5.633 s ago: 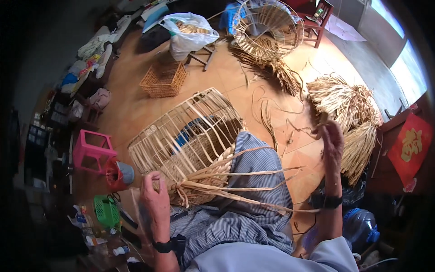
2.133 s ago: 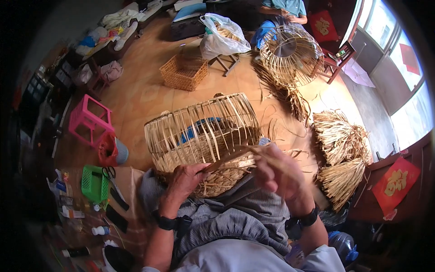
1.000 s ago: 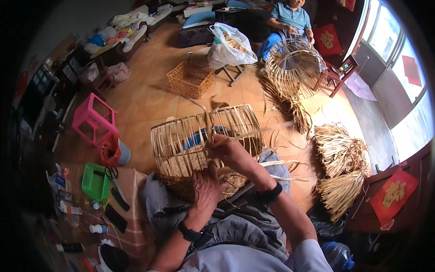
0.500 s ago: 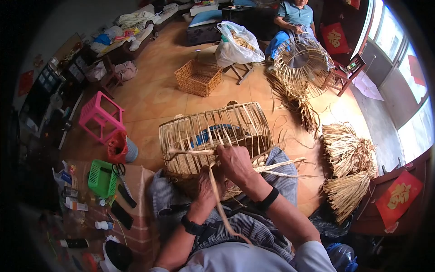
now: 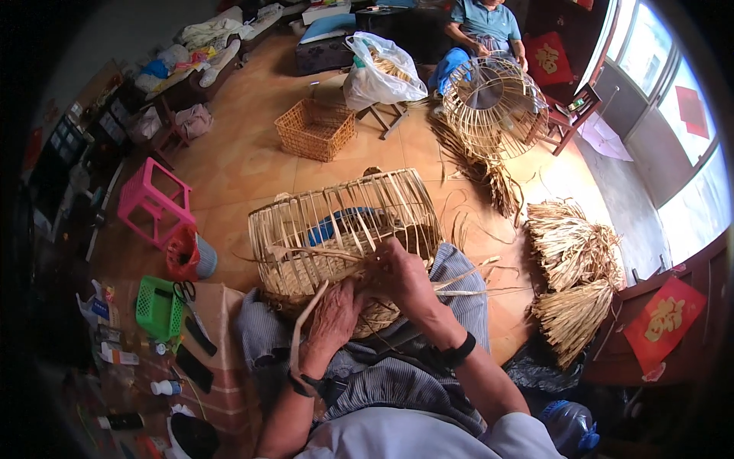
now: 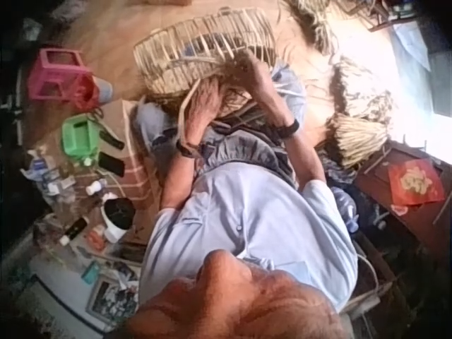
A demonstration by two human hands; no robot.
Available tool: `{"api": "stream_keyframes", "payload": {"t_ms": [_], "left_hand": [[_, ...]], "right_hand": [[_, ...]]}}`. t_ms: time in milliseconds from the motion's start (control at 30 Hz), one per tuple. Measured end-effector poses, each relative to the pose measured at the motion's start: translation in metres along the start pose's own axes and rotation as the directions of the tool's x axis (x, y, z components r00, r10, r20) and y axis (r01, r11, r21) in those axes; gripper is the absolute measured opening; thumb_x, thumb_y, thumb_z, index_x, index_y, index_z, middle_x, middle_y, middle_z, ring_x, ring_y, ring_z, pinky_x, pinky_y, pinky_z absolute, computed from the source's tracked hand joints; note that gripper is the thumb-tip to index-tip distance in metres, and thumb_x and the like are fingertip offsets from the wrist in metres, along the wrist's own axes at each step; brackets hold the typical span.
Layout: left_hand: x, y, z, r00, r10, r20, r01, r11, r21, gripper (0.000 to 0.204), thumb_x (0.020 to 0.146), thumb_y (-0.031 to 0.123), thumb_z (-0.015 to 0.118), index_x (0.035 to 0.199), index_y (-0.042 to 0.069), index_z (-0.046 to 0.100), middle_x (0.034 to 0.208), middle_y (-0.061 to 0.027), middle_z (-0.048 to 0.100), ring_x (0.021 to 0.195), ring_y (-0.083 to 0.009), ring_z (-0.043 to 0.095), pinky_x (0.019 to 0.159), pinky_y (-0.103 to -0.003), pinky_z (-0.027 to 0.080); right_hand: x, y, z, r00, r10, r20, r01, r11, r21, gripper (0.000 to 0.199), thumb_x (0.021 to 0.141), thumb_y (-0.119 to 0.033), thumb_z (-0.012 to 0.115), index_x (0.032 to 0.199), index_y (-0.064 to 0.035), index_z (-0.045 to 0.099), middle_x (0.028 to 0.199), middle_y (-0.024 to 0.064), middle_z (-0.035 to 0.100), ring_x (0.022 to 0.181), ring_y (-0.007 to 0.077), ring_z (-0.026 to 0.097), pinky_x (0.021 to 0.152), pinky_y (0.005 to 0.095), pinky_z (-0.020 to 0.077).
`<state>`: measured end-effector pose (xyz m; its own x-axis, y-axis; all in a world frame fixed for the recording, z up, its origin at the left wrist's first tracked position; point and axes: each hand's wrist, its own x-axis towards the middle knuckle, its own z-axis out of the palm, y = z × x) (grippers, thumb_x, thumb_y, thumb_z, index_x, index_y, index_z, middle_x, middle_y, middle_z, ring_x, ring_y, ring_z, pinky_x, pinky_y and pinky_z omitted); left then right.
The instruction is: Weaving a basket using straw or bamboo strips.
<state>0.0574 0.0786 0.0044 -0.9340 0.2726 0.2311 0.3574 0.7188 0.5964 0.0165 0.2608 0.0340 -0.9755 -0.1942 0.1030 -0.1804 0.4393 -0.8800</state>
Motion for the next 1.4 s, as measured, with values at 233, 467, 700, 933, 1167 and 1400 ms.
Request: {"api": "stream_keyframes", "payload": {"t_ms": [233,467,700,933,1167,1400], "left_hand": [[0.007,-0.006,0.012,0.998,-0.048,-0.05,0.052,0.995,0.081,0.016,0.104,0.019,0.055,0.108,0.004,0.06,0.084,-0.0179,0.07,0.085,-0.0369,0.067,0.089,-0.049,0.045],[0.006,-0.003,0.019,0.987,-0.012,-0.159,0.015,1.0,0.023,0.016,0.104,0.02,0.057,0.109,0.005,0.061,0.081,-0.0162,0.07,0.083,-0.0363,0.066,0.09,-0.046,0.043],[0.006,-0.004,0.014,0.99,-0.11,-0.083,0.113,0.993,0.029,0.013,0.103,0.019,0.057,0.109,0.009,0.062,0.086,-0.016,0.07,0.085,-0.0362,0.066,0.091,-0.047,0.044],[0.006,-0.01,-0.002,0.997,0.039,-0.067,-0.042,0.998,-0.036,0.016,0.095,0.01,0.064,0.109,0.005,0.07,0.091,-0.0149,0.069,0.089,-0.037,0.063,0.087,-0.046,0.047],[-0.002,0.011,-0.028,0.975,0.174,-0.139,-0.152,0.976,0.156,0.03,0.088,0.002,0.064,0.116,0.007,0.071,0.104,-0.0081,0.066,0.1,-0.0294,0.062,0.089,-0.044,0.05],[0.006,0.014,-0.021,0.976,0.185,-0.114,-0.161,0.968,0.191,0.035,0.09,0.002,0.06,0.124,0.008,0.068,0.105,-0.0099,0.063,0.101,-0.0301,0.063,0.091,-0.042,0.052]], "right_hand": [[-0.036,0.043,-0.005,0.958,0.285,0.04,-0.242,0.724,0.646,0.023,0.09,-0.004,0.079,0.096,-0.0073,0.057,0.079,-0.0032,0.062,0.064,0.0058,0.056,0.058,0.0222,0.0486],[0.004,0.065,-0.029,0.93,0.367,0.029,-0.203,0.447,0.871,0.015,0.092,-0.006,0.075,0.095,-0.0043,0.061,0.077,0.0012,0.065,0.057,0.0077,0.055,0.05,0.0212,0.042],[0.004,0.024,-0.035,0.927,0.244,0.284,-0.363,0.776,0.517,0.029,0.094,-0.016,0.078,0.112,-0.0038,0.059,0.101,0.0017,0.072,0.078,0.0035,0.06,0.065,0.0217,0.0472],[-0.039,0.022,-0.016,0.951,0.245,0.187,-0.282,0.935,0.212,0.041,0.099,-0.036,0.07,0.09,0.0035,0.065,0.075,0.0106,0.07,0.071,0.0168,0.069,0.061,0.0365,0.0508],[-0.034,0.038,-0.005,0.974,0.216,0.062,-0.188,0.935,-0.302,0.058,0.094,-0.05,0.07,0.074,0.0043,0.067,0.061,0.0198,0.062,0.06,0.037,0.066,0.058,0.0458,0.0504],[-0.052,0.072,-0.044,0.864,0.492,0.104,-0.328,0.396,0.858,0.038,0.105,-0.038,0.052,0.079,-0.01,0.052,0.069,0.001,0.06,0.054,0.009,0.049,0.049,0.0238,0.0359]]}}
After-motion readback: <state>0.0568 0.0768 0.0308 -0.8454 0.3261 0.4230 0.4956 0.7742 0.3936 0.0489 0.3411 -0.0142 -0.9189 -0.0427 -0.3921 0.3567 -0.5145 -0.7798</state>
